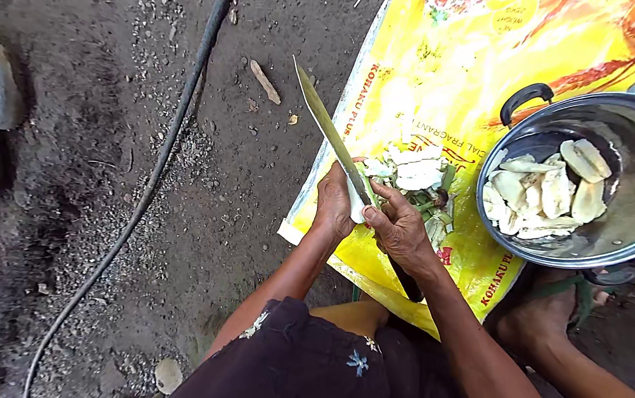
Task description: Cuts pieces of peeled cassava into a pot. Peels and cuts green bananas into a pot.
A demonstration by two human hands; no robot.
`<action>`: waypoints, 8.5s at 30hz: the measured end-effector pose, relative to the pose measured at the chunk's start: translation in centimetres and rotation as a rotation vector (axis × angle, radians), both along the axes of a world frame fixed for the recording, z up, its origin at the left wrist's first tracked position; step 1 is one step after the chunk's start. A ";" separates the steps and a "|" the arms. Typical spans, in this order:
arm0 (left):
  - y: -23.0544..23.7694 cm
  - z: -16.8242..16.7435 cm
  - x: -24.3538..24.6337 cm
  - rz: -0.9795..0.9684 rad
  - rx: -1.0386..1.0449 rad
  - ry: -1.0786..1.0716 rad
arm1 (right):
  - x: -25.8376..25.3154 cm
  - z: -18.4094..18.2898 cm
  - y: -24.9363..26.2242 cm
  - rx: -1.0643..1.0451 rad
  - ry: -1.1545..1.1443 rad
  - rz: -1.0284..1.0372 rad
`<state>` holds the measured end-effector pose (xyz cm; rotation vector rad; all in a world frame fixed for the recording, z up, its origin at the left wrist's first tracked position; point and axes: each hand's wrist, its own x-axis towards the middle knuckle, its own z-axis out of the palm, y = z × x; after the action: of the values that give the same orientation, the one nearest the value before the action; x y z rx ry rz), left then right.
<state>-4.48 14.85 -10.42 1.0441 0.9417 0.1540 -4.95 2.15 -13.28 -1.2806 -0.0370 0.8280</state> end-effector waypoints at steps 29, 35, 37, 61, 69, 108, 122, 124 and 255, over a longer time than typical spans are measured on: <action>1.8 -0.3 1.0 0.018 -0.212 0.013 | 1.2 0.9 -0.8 0.037 0.316 0.008; 1.4 0.3 1.1 0.134 -0.170 -0.028 | 0.0 1.4 0.2 -0.247 -0.245 0.061; 1.2 0.6 1.0 0.134 -0.147 -0.040 | -0.2 1.4 0.4 -0.279 -0.294 0.058; 1.1 0.2 0.2 0.034 -0.103 -0.128 | 1.3 -0.3 -1.3 -0.159 -0.221 0.109; 1.4 0.0 0.2 -0.090 -0.175 -0.155 | 1.5 -0.2 -1.7 -0.013 0.029 0.097; 0.5 -2.1 -0.4 -0.017 -0.230 -0.297 | 1.0 -0.7 -0.9 0.449 0.611 -0.114; 2.8 -1.0 0.2 -0.243 -0.296 -0.037 | 1.9 0.0 -1.5 0.111 0.197 0.023; 2.1 -1.1 0.6 -0.175 -0.230 -0.042 | 1.7 -0.1 -1.3 0.258 0.389 0.021; 2.5 -0.7 -0.7 -0.488 0.014 -0.038 | 2.0 -1.2 -2.3 0.135 0.170 0.036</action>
<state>-5.23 17.31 -11.15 1.2496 0.6289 -0.2240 -2.97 -0.12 -14.46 -1.0824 0.0198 0.9477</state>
